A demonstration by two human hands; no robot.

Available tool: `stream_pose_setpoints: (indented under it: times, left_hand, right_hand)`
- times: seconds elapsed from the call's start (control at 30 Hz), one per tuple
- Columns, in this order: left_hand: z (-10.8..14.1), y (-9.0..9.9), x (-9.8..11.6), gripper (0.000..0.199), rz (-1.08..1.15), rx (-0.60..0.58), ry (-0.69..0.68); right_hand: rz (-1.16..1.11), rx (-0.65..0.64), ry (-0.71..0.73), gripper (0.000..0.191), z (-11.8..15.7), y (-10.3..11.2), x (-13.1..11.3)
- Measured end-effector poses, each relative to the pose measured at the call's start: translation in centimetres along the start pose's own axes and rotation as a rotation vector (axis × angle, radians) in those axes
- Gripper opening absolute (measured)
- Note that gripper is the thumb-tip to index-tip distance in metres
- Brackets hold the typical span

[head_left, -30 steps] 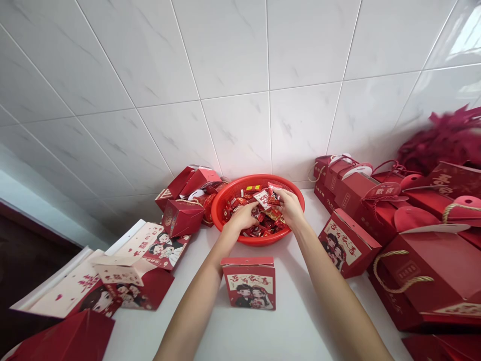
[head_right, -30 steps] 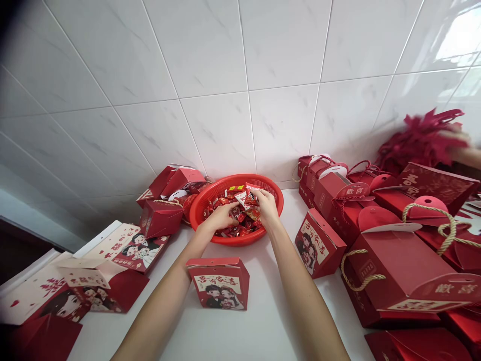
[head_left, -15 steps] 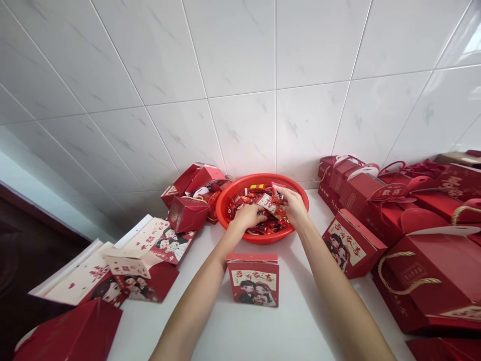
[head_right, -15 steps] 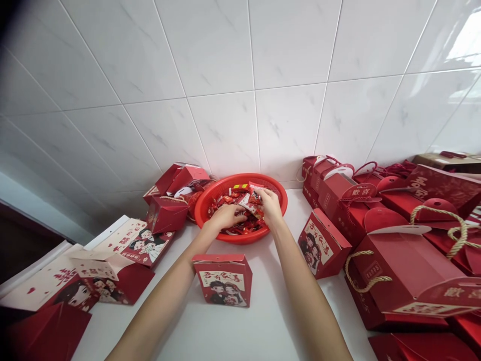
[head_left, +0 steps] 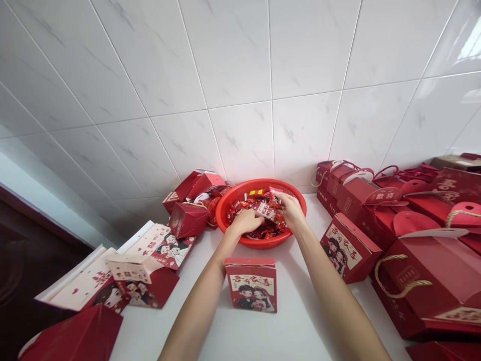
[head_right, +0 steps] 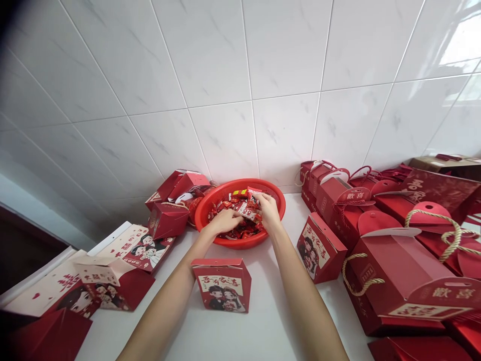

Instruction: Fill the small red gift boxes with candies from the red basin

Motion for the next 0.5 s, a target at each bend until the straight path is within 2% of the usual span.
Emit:
stream_pose_setpoints:
  times: [0.1,0.27,0.4,0.5]
  left_hand:
    - [0.3,0.3,-0.1,0.033,0.083,0.019,0.013]
    - [0.8,0.9,-0.7,0.017,0.176,0.015,-0.031]
    - [1.4,2.1,-2.2,0.022,0.341,-0.025,-0.073]
    - [2.0,3.5,-2.8,0.026,0.484,-0.03,-0.154]
  right_hand:
    - [0.007,-0.001,0.009,0.026,-0.1,0.1,0.0]
    - [0.027,-0.017,0.022,0.027,-0.1,0.1,0.0]
    - [0.029,-0.015,-0.011,0.027,-0.1,0.1,0.1]
    - [0.029,-0.007,-0.025,0.027,0.0,0.1,0.1]
Point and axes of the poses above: each hand's wrist, its own z-axis away from the middle knuckle, its own y-axis out of the back of the hand, x = y × z, the point moved 7 cm from there along -z, towards the middle knuckle, and after that the axes turned 15 degrees about y, right-handed, at the moved point
